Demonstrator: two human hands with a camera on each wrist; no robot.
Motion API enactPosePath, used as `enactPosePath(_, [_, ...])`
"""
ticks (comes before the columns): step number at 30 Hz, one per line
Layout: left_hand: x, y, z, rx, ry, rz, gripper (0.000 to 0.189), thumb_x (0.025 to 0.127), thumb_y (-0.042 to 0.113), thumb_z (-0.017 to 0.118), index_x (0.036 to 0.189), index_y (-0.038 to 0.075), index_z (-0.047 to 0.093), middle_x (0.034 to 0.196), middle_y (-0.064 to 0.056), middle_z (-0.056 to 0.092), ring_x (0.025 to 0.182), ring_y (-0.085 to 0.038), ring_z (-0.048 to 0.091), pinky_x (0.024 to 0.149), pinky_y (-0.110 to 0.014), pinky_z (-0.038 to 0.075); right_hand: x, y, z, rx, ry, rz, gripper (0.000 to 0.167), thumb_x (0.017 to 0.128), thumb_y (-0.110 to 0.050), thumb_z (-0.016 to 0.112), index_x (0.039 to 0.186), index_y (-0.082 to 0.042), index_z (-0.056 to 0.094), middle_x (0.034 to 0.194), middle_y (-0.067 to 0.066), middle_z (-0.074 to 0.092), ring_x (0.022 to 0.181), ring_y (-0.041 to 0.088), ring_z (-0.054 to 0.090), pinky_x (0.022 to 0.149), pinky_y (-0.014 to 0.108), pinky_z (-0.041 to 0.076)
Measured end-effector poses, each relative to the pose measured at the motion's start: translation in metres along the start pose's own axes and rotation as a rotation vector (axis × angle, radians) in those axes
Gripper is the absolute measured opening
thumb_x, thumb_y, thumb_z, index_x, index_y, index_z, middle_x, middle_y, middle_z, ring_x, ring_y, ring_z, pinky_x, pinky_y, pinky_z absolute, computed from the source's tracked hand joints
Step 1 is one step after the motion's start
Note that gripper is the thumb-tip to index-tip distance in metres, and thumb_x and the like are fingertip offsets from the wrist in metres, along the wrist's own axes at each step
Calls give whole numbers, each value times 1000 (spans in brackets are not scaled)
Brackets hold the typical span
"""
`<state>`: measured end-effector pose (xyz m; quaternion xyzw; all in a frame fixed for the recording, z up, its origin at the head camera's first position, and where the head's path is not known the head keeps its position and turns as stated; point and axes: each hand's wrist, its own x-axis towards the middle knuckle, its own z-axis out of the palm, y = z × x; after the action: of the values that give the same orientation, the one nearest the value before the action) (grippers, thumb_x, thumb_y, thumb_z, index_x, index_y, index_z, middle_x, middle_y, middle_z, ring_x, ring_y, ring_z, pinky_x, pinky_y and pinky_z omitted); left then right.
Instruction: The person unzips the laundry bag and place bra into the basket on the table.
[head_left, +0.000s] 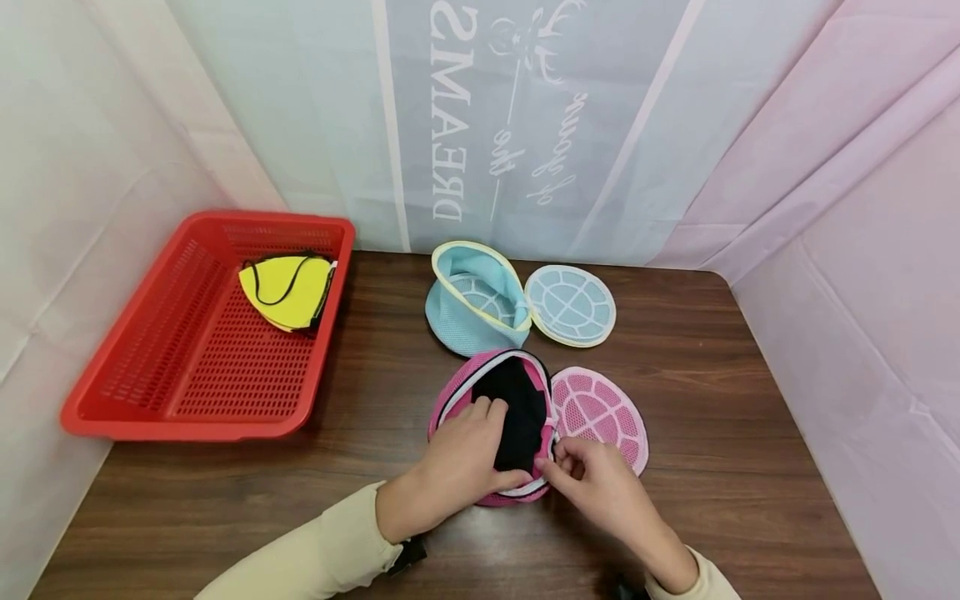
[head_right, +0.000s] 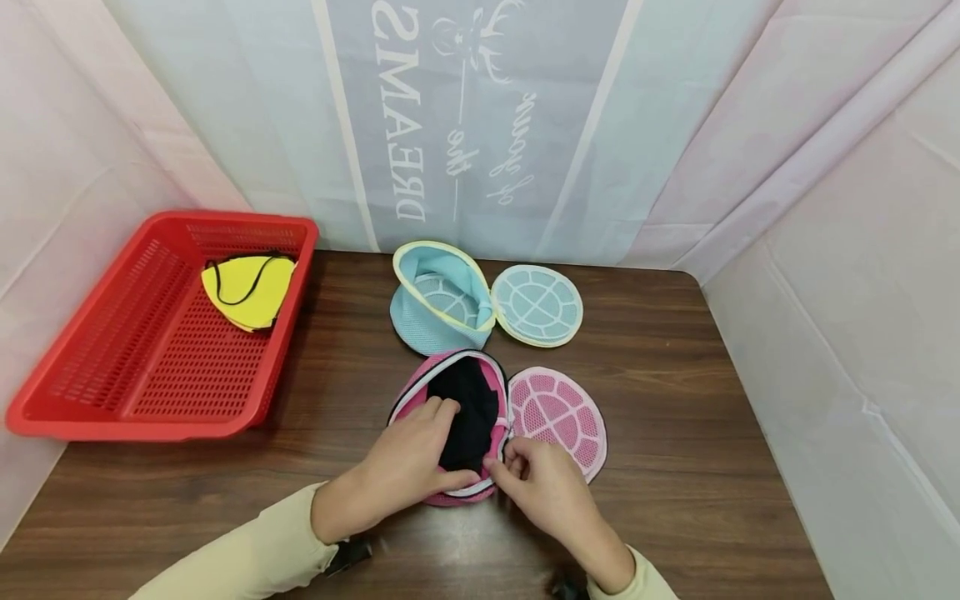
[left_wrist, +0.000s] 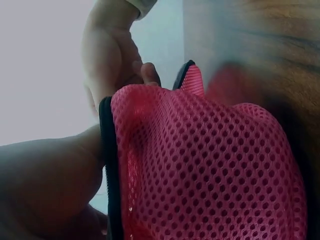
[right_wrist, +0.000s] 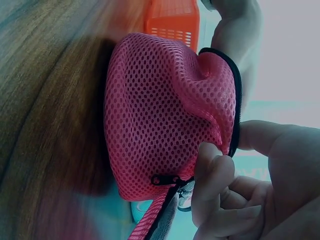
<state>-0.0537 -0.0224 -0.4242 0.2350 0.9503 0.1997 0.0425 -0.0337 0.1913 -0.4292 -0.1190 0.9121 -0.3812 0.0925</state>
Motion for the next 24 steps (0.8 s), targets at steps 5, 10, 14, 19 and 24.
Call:
enactPosePath(5, [2,2,5,63,1,-6,84,72,61,86,122,2,53,109,-14,60,94,-25,63,73,-38,59,1,0,0,-13,-16,-34,31,93,-32,77,69,-25,58,58,-16,46,53,0,44,47,21,38])
enactPosePath(10, [2,2,9,97,22,10,69,79,48,82,122,1,55,106,-14,62,92,-25,63,69,-38,59,-1,0,-1,-31,-18,-28,32,93,-30,76,69,-24,56,58,-16,43,52,-1,41,46,21,35])
enactPosePath(14, [2,2,10,101,30,9,58,81,38,78,120,0,58,103,-14,64,88,-25,63,66,-38,59,-2,-1,-2,-49,-22,-27,31,93,-24,76,69,-24,55,58,-16,43,52,-1,40,46,21,35])
enactPosePath(19, [2,1,10,62,34,-8,46,85,30,74,116,-2,59,100,-14,64,86,-25,64,67,-39,59,-2,1,-1,-64,-14,-18,33,92,-21,76,68,-25,54,58,-16,43,51,-1,40,47,20,34])
enactPosePath(24, [2,-1,7,40,73,15,32,89,24,69,105,-2,60,90,-13,63,79,-24,64,67,-36,59,-2,1,-2,-72,-9,-26,33,92,-21,76,67,-26,54,58,-17,43,51,-1,40,47,20,34])
